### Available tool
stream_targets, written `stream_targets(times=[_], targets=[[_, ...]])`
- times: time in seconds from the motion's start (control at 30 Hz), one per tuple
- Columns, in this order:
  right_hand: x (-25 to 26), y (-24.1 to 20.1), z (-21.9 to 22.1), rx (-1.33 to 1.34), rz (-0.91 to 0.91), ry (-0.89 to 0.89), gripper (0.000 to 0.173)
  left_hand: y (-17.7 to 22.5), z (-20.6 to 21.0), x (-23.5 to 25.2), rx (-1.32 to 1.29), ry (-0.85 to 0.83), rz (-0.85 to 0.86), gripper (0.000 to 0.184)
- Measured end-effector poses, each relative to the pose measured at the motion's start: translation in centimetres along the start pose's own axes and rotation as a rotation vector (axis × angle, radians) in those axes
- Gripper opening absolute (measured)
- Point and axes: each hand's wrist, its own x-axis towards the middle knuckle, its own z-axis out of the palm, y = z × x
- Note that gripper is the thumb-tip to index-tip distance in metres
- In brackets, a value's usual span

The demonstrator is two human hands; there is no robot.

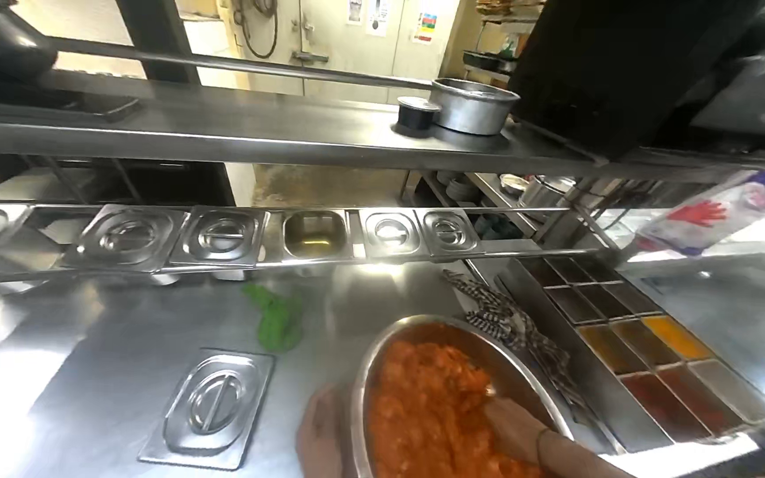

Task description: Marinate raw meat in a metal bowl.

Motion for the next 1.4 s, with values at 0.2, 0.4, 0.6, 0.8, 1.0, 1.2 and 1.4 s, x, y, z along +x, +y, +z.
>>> stream_targets(times=[0.2, 0.4, 0.6, 0.8, 1.0, 1.2, 1.4], targets=[[-3.5, 2.2, -0.1, 0.366, -0.029, 0.463, 0.038, 3.5, -5.4, 5.2, -1.017, -0.254, -0.332, 0.085], [-5.5, 0.8, 0.1, 0.827, -0.269, 0.777, 0.041, 4.2, -4.2, 10.9, -0.393, -0.338, -0.065, 0.064], [-8.3, 0.6, -2.2, 0.551, -0.462, 0.442, 0.025, 3.9, -2.8, 21.9, 1.305, -0.186, 0.313, 0.059], [-10.4, 1.7, 0.4, 0.522, -0.37, 0.727, 0.02, 2.4, -3.2, 24.3, 1.469, -0.177, 0.351, 0.041], [-11.1, 3.6, 4.0, 0.616, -0.365, 0.898, 0.021, 5.1, -1.8, 18.7, 1.255, -0.311, 0.62, 0.042], [-13.3, 2.3, 2.6, 0.557, -0.373, 1.037, 0.026, 5.5, -1.3, 11.0, 1.139, -0.298, 0.482, 0.057], [-9.2, -2.2, 2.8, 0.685, -0.389, 1.095, 0.032, 2.6, -6.0, -1.2, 0.752, -0.134, 0.558, 0.045]])
